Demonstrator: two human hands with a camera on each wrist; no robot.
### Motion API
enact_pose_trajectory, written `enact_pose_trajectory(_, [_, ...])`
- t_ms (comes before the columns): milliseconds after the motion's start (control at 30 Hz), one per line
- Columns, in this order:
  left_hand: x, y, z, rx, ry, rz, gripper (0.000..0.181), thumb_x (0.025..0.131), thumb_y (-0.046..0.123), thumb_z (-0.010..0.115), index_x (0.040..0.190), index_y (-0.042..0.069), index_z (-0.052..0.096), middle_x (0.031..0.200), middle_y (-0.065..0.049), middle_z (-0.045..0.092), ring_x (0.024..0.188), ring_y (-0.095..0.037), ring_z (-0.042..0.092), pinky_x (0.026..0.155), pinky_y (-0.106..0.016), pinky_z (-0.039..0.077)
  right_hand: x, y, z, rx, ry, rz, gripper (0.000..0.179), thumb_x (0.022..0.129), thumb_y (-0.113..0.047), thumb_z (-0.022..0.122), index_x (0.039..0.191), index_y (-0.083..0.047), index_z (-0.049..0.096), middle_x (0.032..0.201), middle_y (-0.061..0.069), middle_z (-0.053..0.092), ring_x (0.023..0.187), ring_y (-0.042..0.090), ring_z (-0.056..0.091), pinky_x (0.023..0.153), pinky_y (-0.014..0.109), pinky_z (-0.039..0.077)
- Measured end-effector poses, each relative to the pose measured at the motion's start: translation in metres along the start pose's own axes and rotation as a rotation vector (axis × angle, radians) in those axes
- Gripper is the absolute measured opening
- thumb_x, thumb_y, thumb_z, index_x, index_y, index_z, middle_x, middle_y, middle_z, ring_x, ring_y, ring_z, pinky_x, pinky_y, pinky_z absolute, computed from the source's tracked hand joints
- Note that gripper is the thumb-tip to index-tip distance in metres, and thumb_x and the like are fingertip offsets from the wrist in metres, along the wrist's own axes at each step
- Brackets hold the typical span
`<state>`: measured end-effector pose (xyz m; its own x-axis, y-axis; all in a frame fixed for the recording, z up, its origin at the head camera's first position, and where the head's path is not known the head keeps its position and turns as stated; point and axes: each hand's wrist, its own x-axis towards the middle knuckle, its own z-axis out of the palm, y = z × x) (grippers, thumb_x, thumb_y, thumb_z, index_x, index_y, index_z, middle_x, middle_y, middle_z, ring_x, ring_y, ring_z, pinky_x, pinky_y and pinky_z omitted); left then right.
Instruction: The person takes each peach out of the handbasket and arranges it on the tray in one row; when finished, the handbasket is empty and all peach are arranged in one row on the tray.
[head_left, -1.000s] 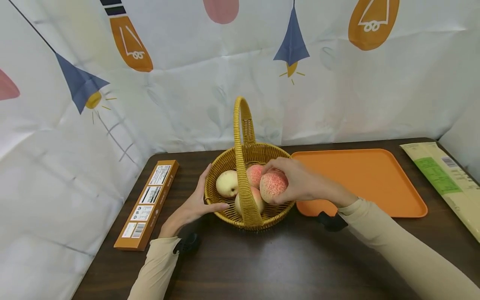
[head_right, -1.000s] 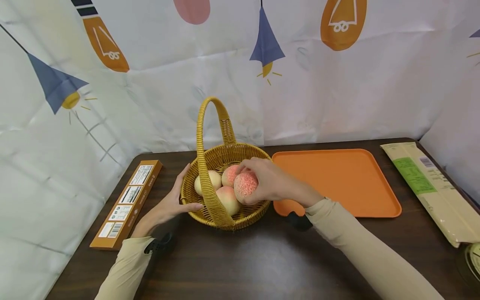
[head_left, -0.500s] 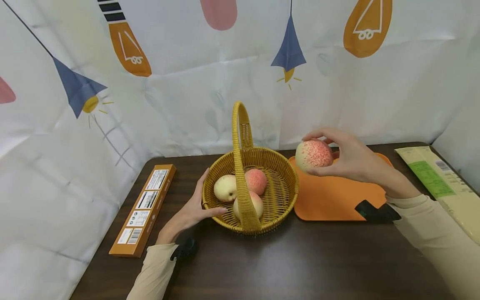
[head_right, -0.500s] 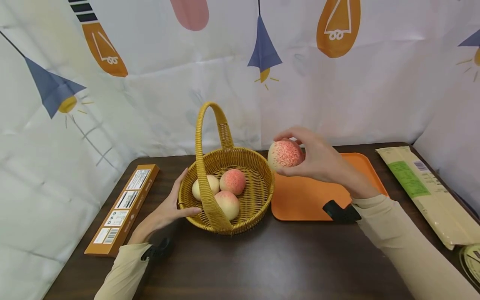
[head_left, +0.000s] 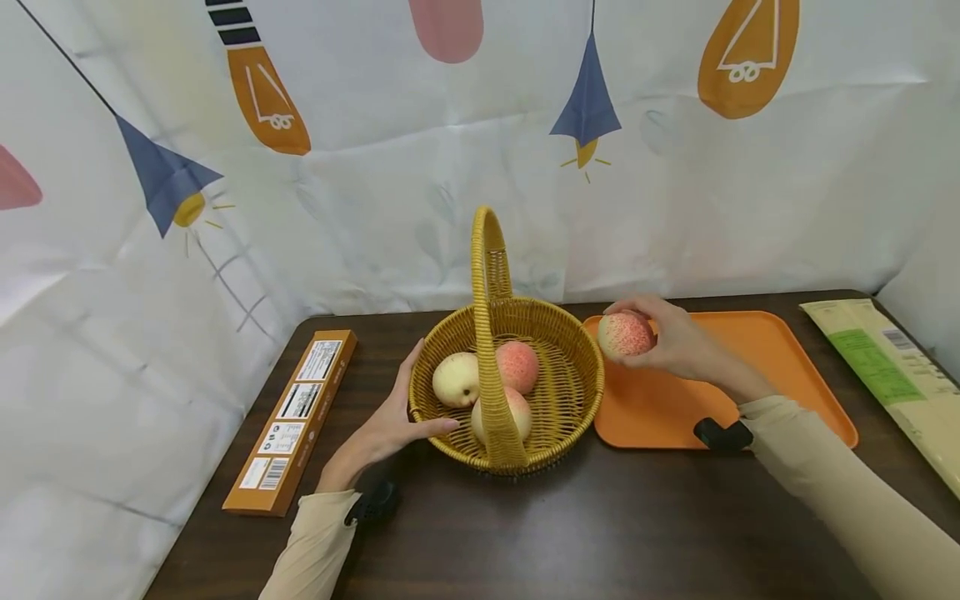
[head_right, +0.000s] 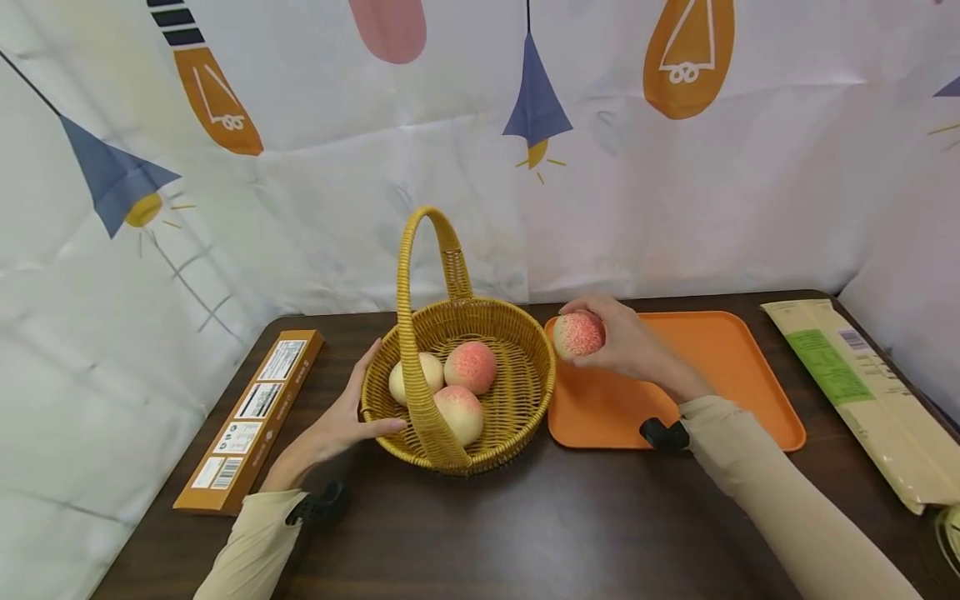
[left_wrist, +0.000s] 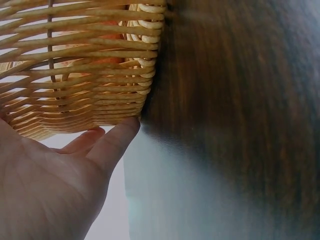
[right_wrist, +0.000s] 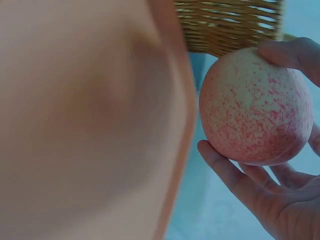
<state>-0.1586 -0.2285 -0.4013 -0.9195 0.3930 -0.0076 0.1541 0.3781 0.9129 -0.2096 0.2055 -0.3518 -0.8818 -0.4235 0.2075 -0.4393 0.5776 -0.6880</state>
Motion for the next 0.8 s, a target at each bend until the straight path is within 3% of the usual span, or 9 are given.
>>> enact_pose_trajectory(300, [0.000, 0.000, 0.003, -0.004, -0.005, 0.008, 0.128, 0.084, 0.047, 0.087, 0.168, 0.031, -0.008, 0.174, -0.016, -0.004, 0.158, -0.043, 0.007, 0.118, -0.072, 0.016, 0.000, 0.015, 0.014, -0.037, -0.082, -0.008, 0.057, 0.083, -0.012, 0.089, 0.134, -0.006, 0.065, 0.129, 0.019, 0.054, 0.113, 0.035, 0.053, 0.089, 0.051, 0.053])
enact_pose_trajectory(533, [0.000, 0.000, 0.001, -0.023, 0.004, 0.017, 0.129, 0.084, 0.044, 0.088, 0.169, 0.027, -0.008, 0.173, -0.016, -0.004, 0.158, -0.042, 0.007, 0.119, -0.071, 0.014, -0.004, 0.014, 0.006, -0.013, -0.125, 0.019, 0.055, 0.086, -0.021, 0.089, 0.133, -0.009, 0.064, 0.127, 0.019, 0.054, 0.111, 0.035, 0.055, 0.084, 0.046, 0.055])
enact_pose_trajectory(800, [0.003, -0.002, 0.001, -0.025, 0.005, 0.039, 0.130, 0.084, 0.041, 0.088, 0.169, 0.021, -0.008, 0.173, -0.017, -0.001, 0.157, -0.042, 0.010, 0.119, -0.069, 0.014, -0.009, 0.013, -0.002, -0.025, -0.177, 0.004, 0.058, 0.085, -0.020, 0.090, 0.135, -0.008, 0.063, 0.126, 0.016, 0.056, 0.112, 0.034, 0.055, 0.086, 0.046, 0.056])
